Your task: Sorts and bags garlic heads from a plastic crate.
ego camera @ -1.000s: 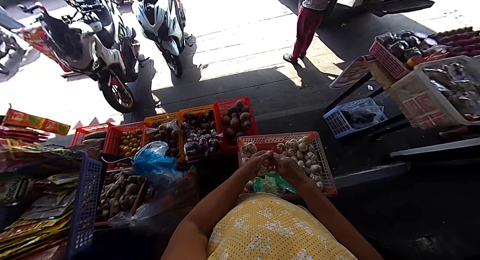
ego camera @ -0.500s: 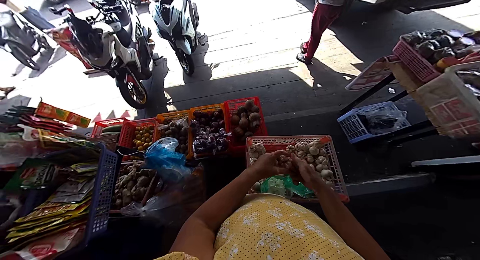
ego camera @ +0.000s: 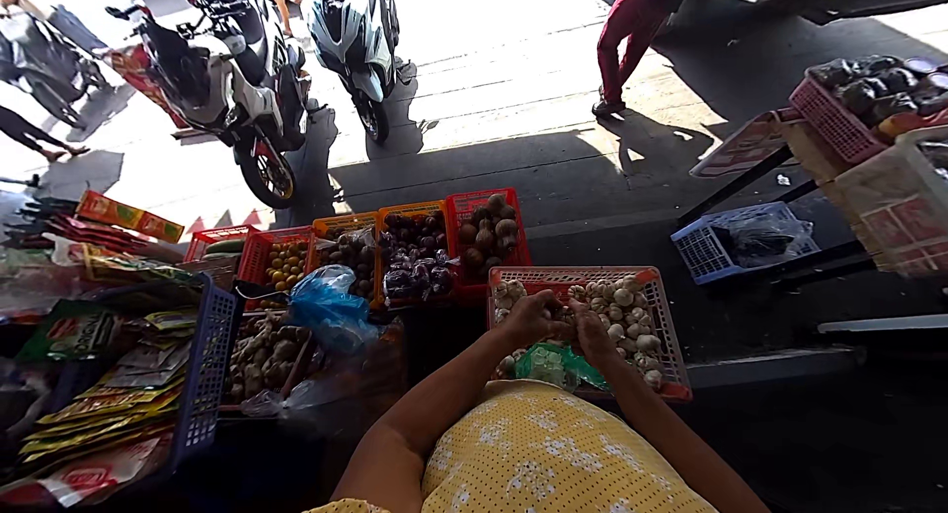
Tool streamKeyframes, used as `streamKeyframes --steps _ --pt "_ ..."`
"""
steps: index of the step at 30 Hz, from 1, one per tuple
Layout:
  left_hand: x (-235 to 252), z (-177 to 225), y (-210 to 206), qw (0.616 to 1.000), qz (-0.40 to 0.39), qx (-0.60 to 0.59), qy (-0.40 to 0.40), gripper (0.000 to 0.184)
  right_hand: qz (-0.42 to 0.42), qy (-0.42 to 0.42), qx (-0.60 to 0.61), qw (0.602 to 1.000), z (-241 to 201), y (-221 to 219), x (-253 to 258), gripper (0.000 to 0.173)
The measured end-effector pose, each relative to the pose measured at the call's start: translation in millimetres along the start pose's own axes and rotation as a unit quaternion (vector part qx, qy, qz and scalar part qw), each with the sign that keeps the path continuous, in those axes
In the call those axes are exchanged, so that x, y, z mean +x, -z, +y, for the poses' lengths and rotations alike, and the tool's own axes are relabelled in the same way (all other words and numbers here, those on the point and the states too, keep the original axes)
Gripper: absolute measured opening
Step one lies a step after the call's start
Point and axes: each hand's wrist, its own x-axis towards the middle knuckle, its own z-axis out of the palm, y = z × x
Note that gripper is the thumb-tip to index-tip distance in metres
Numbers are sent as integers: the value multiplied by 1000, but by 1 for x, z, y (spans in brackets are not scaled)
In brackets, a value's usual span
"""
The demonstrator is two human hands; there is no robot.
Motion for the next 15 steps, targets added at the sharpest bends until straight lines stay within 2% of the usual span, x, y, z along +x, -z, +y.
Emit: streamKeyframes --steps 5,9,12,15 --pt "1 -2 -6 997 -21 -60 44 48 39 19 4 999 -6 -1 -2 47" --pt "0 -2 -9 975 -5 -211 65 54 20 51 16 998 -7 1 3 52" --pt "0 -2 -12 934 25 -345 85 40 -14 111 -13 994 -4 2 3 43" --pt "2 1 -13 914 68 -384 112 28 -29 142 -140 979 5 6 6 45"
